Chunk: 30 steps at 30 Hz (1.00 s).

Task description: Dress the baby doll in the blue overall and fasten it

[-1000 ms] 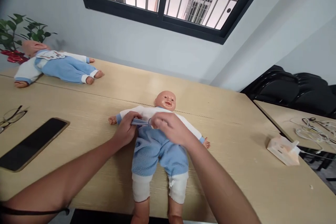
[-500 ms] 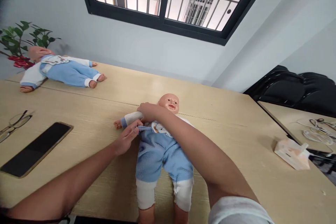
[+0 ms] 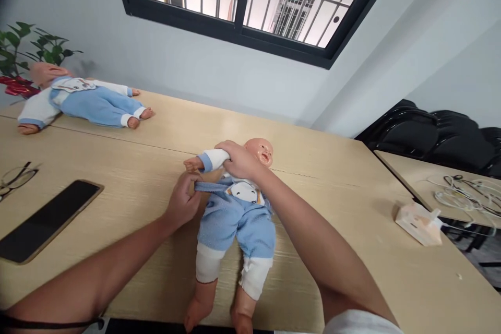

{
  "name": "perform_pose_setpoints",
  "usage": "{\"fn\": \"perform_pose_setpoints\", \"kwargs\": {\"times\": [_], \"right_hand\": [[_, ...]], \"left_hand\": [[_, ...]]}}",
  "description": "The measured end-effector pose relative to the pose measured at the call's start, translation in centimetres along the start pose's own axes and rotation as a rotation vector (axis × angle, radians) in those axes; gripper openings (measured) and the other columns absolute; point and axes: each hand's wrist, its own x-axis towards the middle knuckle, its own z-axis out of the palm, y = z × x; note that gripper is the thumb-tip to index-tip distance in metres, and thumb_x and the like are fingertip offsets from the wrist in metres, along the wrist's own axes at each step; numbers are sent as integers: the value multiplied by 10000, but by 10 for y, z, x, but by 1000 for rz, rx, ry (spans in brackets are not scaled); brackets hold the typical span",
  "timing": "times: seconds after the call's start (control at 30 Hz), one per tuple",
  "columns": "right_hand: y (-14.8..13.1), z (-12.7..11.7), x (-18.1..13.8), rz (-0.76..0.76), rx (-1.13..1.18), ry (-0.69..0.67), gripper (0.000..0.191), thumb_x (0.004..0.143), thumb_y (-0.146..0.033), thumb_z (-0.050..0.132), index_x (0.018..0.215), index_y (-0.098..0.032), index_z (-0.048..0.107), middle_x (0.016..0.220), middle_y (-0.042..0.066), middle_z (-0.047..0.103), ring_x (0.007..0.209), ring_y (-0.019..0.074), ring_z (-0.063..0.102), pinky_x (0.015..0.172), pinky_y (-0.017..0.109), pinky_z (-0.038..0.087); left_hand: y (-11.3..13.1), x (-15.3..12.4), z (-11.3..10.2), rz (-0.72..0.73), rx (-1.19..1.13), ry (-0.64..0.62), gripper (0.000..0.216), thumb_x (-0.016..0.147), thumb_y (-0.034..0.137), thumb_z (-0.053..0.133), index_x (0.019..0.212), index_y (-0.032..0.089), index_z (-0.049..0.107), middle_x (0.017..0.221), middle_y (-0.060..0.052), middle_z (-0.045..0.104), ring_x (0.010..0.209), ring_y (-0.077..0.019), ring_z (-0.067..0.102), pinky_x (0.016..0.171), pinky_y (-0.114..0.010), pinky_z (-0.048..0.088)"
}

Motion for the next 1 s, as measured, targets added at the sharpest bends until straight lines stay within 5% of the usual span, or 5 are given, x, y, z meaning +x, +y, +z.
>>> {"fn": "perform_pose_setpoints", "kwargs": {"times": [0.23,0.53,0.77,0.87,1.0], "right_hand": [[3,-23,-15,-37,-47,-82,458,728,-3,482,1079,-187,710,1134,101,703,1129,247,616,1003,407,475],[-30,-4,-18,-37,-310,-236,464,762,1,561,1136,-206,742,1165,117,707,1083,270,628,951,392,459],[-58,-1,3,149,148,-381,307,1007,-292,440,967,-196,729,1048,59,716,970,212,636,880,336,478],[-63,3,11,318,164,-393,385,963,-523,537,852,-192,699,840,14,665,770,175,574,679,280,425],[-66,9,15,387,249,-406,373,884,-546,623,827,-193,726,750,-14,622,689,143,504,611,257,359]], "left_hand": [[11,-8,-8,162,92,80,60,919,194,545,939,246,568,946,-60,623,984,-245,595,939,-416,495],[1,6,-1,-231,-265,39,170,916,304,593,1061,227,547,1023,-40,646,943,-194,654,840,-321,528],[-15,22,-13,-295,-369,-181,167,868,281,574,1018,212,600,935,-22,713,901,-200,678,809,-314,539],[-20,26,-20,-204,-177,-130,151,847,215,565,985,216,626,955,-27,695,871,-195,665,762,-301,527],[-18,27,-23,-100,33,-25,175,820,145,549,952,225,629,978,-28,670,799,-181,631,737,-302,510]]}}
